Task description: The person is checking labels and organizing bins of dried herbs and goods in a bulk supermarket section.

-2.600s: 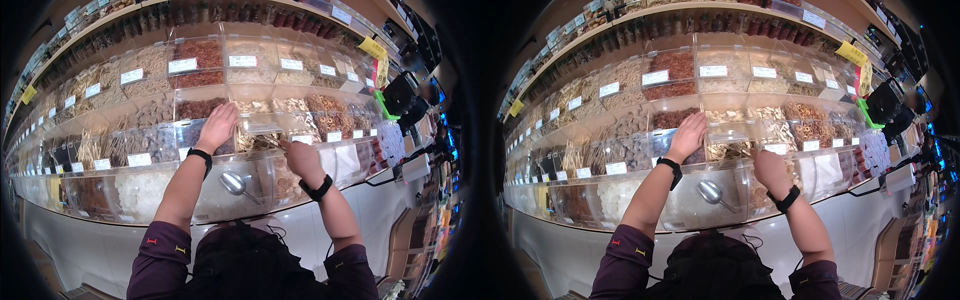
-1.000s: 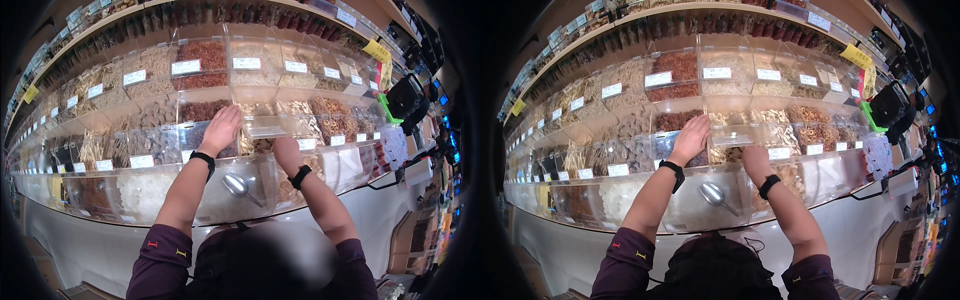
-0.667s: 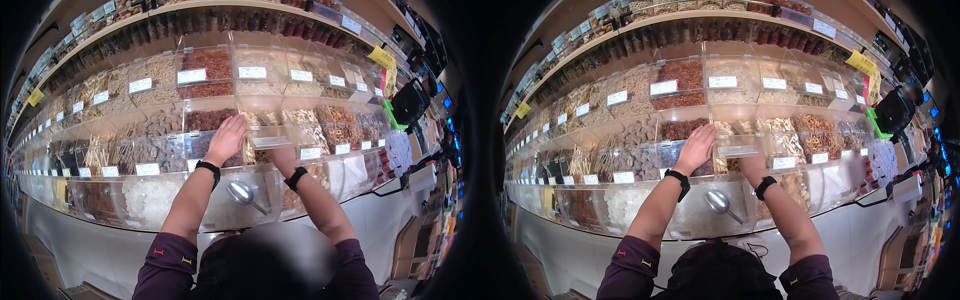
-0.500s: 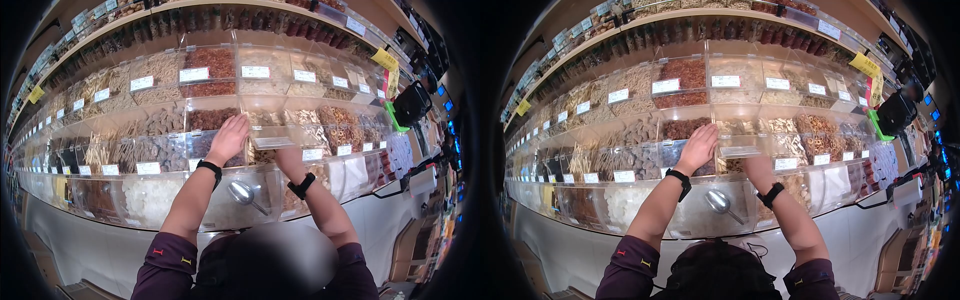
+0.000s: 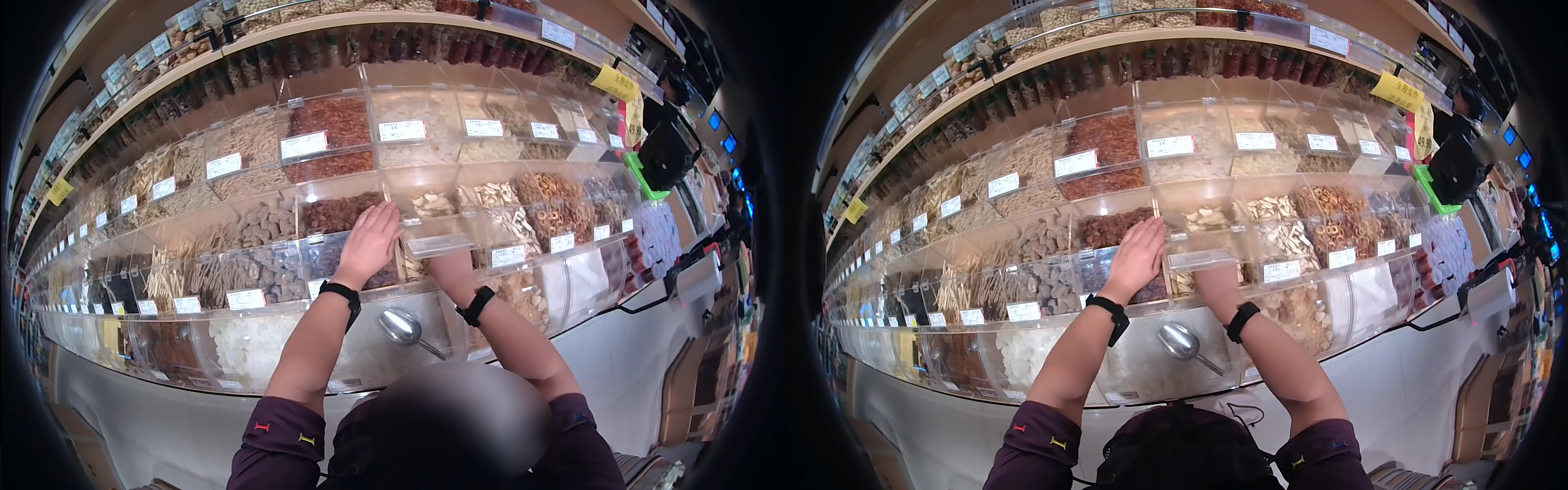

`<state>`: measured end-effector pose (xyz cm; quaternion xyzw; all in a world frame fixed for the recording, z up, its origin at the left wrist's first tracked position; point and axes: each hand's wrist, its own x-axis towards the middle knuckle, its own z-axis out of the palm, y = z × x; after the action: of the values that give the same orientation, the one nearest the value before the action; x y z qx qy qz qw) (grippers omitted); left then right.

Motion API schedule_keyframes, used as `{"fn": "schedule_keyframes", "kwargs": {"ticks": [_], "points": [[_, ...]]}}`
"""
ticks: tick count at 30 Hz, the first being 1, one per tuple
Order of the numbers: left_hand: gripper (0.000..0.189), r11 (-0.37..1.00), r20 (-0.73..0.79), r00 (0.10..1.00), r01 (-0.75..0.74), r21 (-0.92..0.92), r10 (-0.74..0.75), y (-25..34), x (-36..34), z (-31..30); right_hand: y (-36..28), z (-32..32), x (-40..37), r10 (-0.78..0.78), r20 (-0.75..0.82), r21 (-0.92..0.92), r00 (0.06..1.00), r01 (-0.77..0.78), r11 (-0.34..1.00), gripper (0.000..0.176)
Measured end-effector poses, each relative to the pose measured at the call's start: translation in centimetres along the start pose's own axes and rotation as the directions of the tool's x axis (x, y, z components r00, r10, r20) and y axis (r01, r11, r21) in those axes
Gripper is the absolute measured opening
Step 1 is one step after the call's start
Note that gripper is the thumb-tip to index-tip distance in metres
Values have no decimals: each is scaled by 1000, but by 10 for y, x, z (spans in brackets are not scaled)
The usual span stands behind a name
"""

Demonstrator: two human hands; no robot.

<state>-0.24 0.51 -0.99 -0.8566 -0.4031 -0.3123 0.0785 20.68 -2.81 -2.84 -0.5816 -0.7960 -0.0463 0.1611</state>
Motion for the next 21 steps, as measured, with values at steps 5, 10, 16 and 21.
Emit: {"fn": "schedule_keyframes", "kwargs": {"ticks": [5,10,16,21], "points": [[37,1000,-18,1000,-4,-18,4,1,1,-1,-3,28,1,-56,-98,-61,994,50,997,15],[37,1000,-16,1000,0,-14,0,4,2,-2,7,14,-4,-72,-43,36,996,74,997,17],[38,1000,2,1000,6,-11,-6,4,3,-3,11,2,-58,357,143,645,923,-360,674,25],[39,1000,18,1000,-13,-9,13,4,2,-6,-16,-54,-82,160,802,526,576,-552,-647,38]]}}
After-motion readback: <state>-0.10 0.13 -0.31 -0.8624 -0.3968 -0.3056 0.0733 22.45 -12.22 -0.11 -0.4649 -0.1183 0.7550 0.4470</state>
